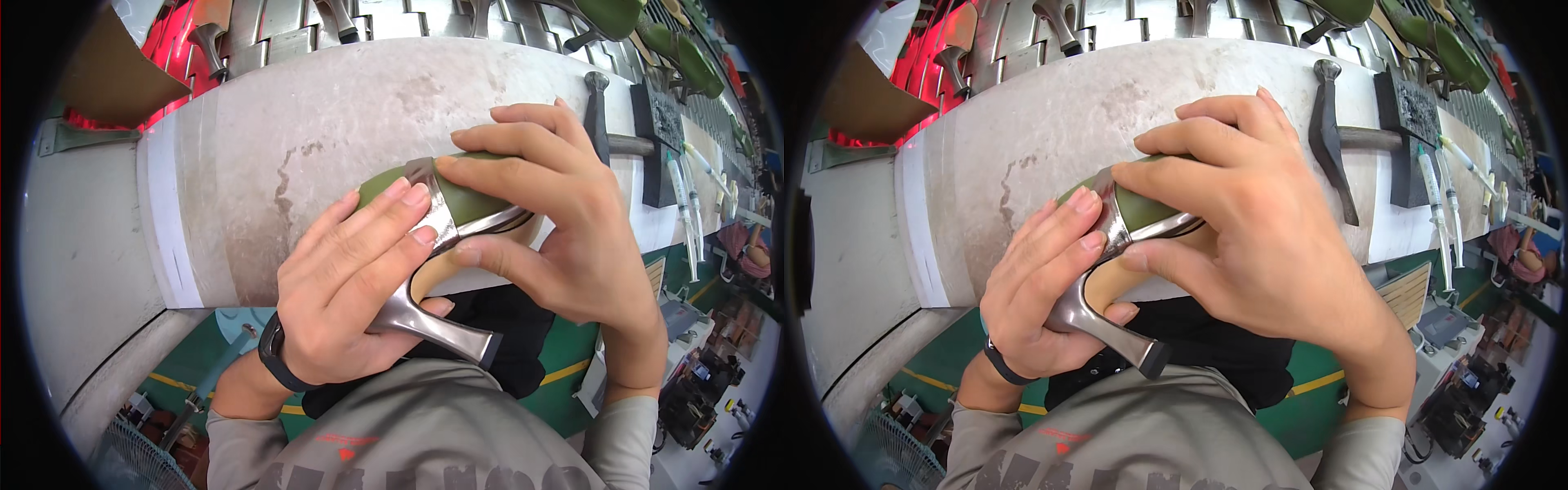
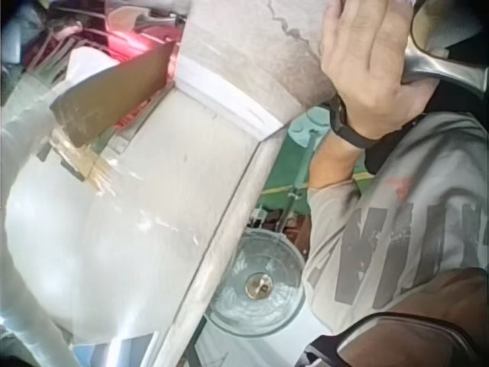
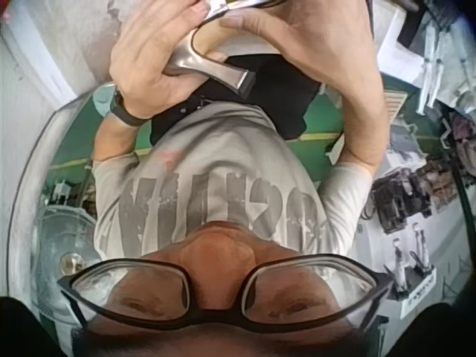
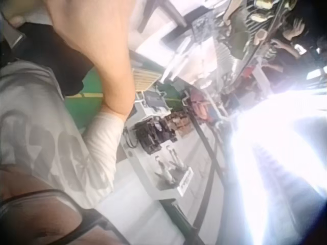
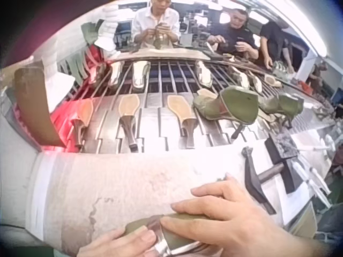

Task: The person assembles high-heeled shoes by applying glue with a syringe, attaching shoe soles to lasted shoe uppers by hand, and hammering along the edges with a hammer before placing the shoes onto a conveyor belt.

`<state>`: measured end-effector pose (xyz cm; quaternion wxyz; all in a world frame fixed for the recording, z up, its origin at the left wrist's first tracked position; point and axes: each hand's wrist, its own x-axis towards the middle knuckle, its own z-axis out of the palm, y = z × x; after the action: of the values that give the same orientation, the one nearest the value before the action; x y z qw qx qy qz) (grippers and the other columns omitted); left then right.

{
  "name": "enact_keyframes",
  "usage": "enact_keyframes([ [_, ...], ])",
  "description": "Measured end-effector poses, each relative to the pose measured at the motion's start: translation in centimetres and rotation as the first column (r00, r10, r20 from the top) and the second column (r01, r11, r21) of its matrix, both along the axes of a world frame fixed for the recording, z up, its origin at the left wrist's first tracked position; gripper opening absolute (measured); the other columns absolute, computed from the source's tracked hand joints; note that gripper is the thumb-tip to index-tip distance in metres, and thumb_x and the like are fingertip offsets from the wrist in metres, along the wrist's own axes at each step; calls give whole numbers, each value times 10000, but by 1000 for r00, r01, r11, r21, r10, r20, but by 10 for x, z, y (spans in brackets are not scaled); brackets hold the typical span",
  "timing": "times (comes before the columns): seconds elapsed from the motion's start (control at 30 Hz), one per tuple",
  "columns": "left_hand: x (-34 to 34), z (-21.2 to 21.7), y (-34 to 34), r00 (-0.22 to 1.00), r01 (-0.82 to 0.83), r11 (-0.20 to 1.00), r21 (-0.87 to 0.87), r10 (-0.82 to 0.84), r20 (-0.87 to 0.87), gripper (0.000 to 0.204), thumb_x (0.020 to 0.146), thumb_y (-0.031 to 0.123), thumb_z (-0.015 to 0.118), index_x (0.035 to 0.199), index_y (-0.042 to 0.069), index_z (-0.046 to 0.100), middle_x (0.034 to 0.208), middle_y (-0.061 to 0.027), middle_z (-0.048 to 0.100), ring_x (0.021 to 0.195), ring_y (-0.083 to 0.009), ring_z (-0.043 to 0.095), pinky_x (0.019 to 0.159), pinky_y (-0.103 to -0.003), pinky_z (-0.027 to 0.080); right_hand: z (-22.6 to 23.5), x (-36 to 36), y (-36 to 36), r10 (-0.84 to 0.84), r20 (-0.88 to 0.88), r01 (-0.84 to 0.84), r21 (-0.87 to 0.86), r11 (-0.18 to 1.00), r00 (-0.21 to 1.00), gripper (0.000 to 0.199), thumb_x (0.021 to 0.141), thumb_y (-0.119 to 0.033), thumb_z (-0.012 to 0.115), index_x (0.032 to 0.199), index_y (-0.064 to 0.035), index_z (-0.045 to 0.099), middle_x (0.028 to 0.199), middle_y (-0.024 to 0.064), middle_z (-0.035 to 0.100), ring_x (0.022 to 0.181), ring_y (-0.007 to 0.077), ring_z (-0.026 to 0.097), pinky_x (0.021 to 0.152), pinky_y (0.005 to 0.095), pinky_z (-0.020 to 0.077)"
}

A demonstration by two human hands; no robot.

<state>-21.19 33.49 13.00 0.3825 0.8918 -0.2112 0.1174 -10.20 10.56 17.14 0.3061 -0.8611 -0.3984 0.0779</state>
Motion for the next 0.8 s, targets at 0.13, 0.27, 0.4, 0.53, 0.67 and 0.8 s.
enact_keyframes([
  [0.13,0,0,0,1000,-5,1000,6,5,8,567,887,325,877,1294,-14,674,1353,-272,697,1292,-398,684,1117,-519,507,-5,5,-6,80,123,-73,-65,995,989,749,631,-584,873,1212,-118,800,1288,80,734,1229,379,618,1157,644,353],
  [0.27,3,2,0,1000,-17,1000,-13,17,-13,552,890,333,873,1269,-24,689,1309,-273,719,1269,-402,698,1111,-526,511,-8,10,-2,85,114,-81,-45,996,990,762,640,-613,859,1212,-113,799,1270,84,738,1218,380,620,1148,629,366],
  [0.4,4,2,2,999,-6,1000,-15,6,-32,555,890,343,870,1265,-23,689,1317,-274,716,1273,-408,694,1105,-537,512,-7,11,-1,102,126,-94,-67,993,987,758,667,-637,837,1206,-105,797,1259,84,740,1191,374,626,1135,620,379],
  [0.53,3,-3,1,1000,-6,1000,-29,6,-22,565,891,349,867,1278,-17,681,1332,-272,708,1280,-408,689,1104,-540,512,-4,11,0,109,122,-97,-96,991,987,724,698,-627,829,1197,-104,796,1256,78,740,1166,358,630,1140,610,373],
  [0.67,1,-5,1,1000,15,1000,-6,-15,-10,578,895,354,861,1301,-8,665,1345,-259,703,1281,-400,690,1106,-543,511,-1,10,0,104,126,-89,-117,989,987,696,700,-606,841,1187,-110,797,1256,71,738,1152,348,631,1145,604,364],
  [0.8,-4,-12,0,999,31,999,-9,-31,11,598,906,357,851,1341,5,640,1369,-257,689,1285,-410,685,1117,-567,495,6,9,3,99,42,-92,-148,985,994,650,705,-549,870,1184,-116,797,1254,67,737,1148,336,630,1150,591,359],
])
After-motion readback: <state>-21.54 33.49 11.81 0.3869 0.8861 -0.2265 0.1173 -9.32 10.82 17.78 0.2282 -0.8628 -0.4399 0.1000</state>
